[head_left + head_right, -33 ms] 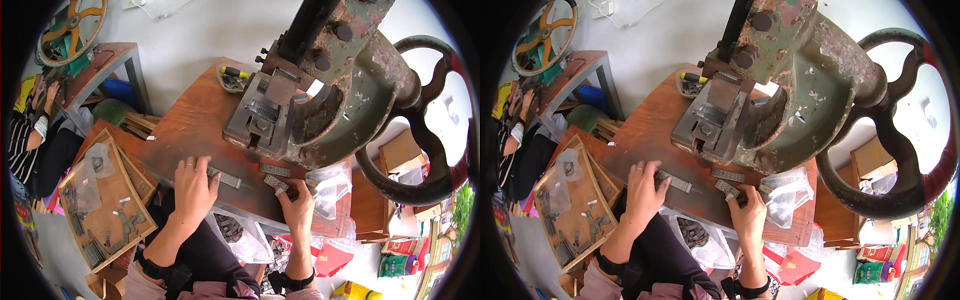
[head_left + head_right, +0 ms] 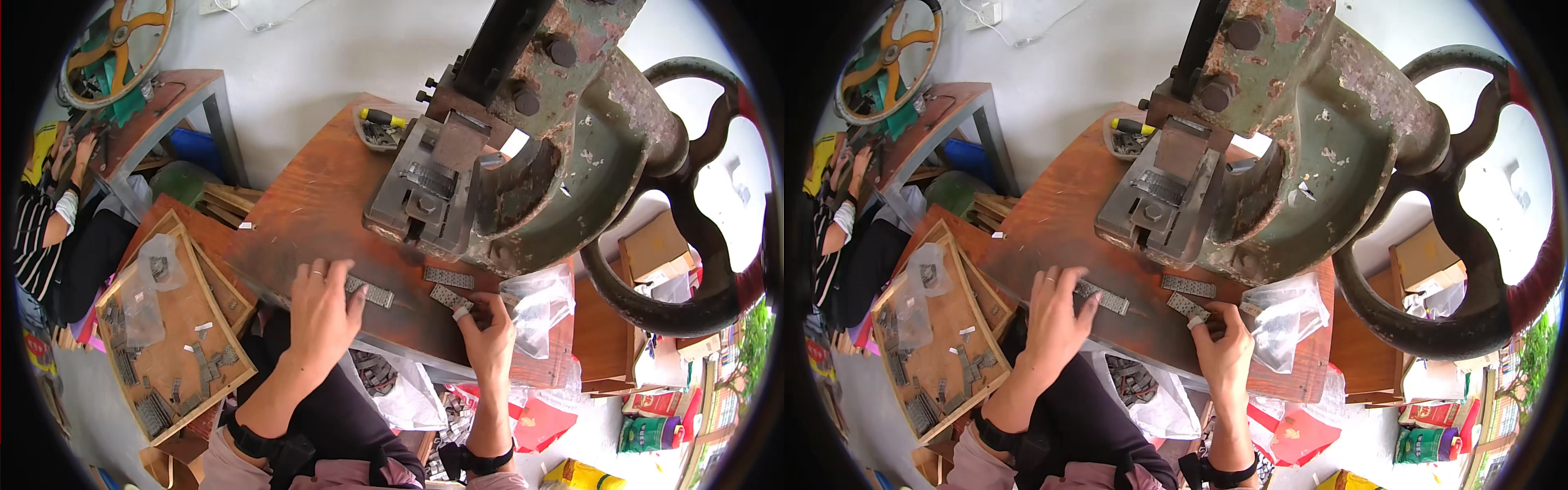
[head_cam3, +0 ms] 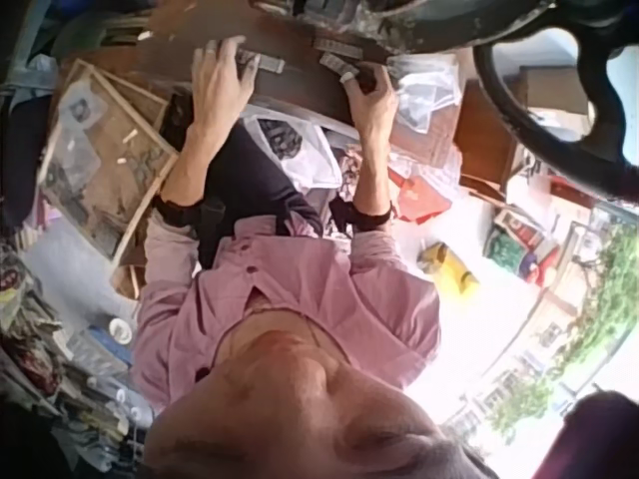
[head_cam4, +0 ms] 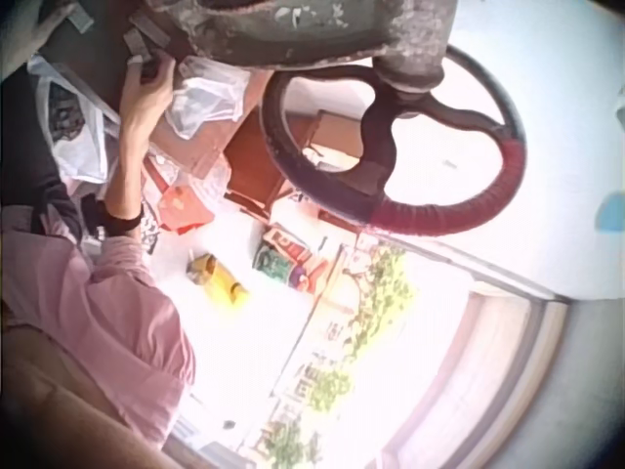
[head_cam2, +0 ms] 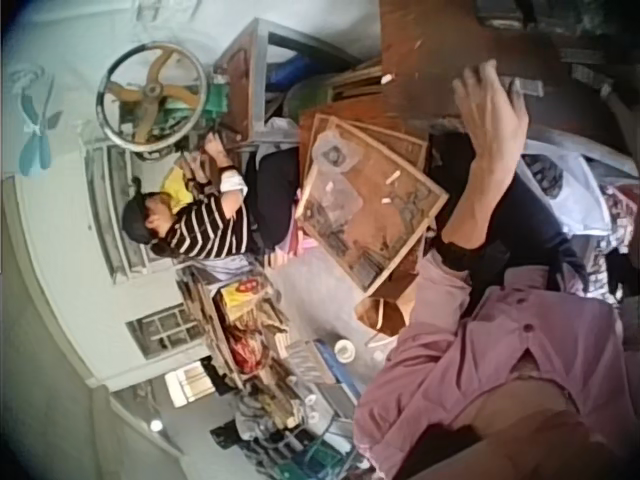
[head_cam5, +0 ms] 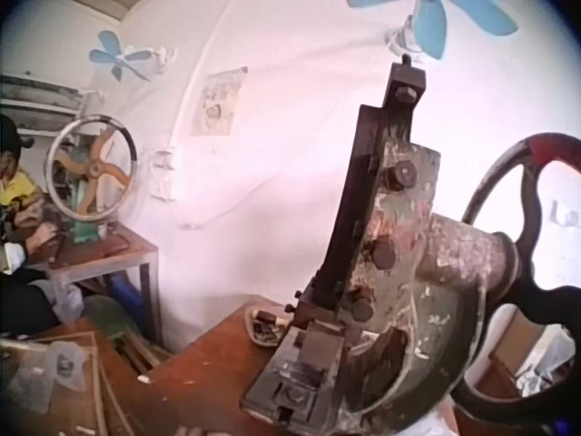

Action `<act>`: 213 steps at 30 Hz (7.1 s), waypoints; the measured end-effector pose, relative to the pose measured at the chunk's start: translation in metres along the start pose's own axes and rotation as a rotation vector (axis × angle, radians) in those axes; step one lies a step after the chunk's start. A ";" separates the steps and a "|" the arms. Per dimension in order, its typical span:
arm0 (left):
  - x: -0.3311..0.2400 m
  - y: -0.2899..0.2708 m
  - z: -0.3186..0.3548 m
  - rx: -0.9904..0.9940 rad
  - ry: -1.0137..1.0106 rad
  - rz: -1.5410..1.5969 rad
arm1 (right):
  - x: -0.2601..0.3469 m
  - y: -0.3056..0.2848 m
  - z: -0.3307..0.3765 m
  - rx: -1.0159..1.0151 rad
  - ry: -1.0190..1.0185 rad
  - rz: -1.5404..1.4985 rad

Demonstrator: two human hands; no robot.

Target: Operating a manual mechanical press to punch and process small industrial parts from metal or composite strips.

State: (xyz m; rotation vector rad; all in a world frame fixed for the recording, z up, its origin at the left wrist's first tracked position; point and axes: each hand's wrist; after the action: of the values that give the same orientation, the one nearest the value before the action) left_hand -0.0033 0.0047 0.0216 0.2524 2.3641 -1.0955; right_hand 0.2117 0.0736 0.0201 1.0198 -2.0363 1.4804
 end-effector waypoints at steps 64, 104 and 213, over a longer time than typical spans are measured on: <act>0.427 -0.257 0.205 -0.090 -0.795 -0.458 | 0.195 0.213 0.164 0.438 -0.766 -0.397; 0.233 -0.177 0.237 -0.224 -1.312 1.225 | 0.202 0.327 0.181 1.569 0.256 -0.709; 0.179 -0.119 0.229 -0.803 -1.177 1.591 | 0.181 0.317 0.155 1.737 -0.319 -0.574</act>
State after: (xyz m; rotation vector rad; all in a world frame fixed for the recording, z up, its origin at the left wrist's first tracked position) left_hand -0.1129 -0.2544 -0.1179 0.7050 0.7777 0.4579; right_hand -0.1336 -0.0769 -0.1044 2.1503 0.0739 2.6023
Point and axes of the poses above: each hand's wrist, its own z-axis away from the middle knuckle, its own y-axis out of the palm, x = y × z, and after that the axes turned 4 degrees about -x, right-handed
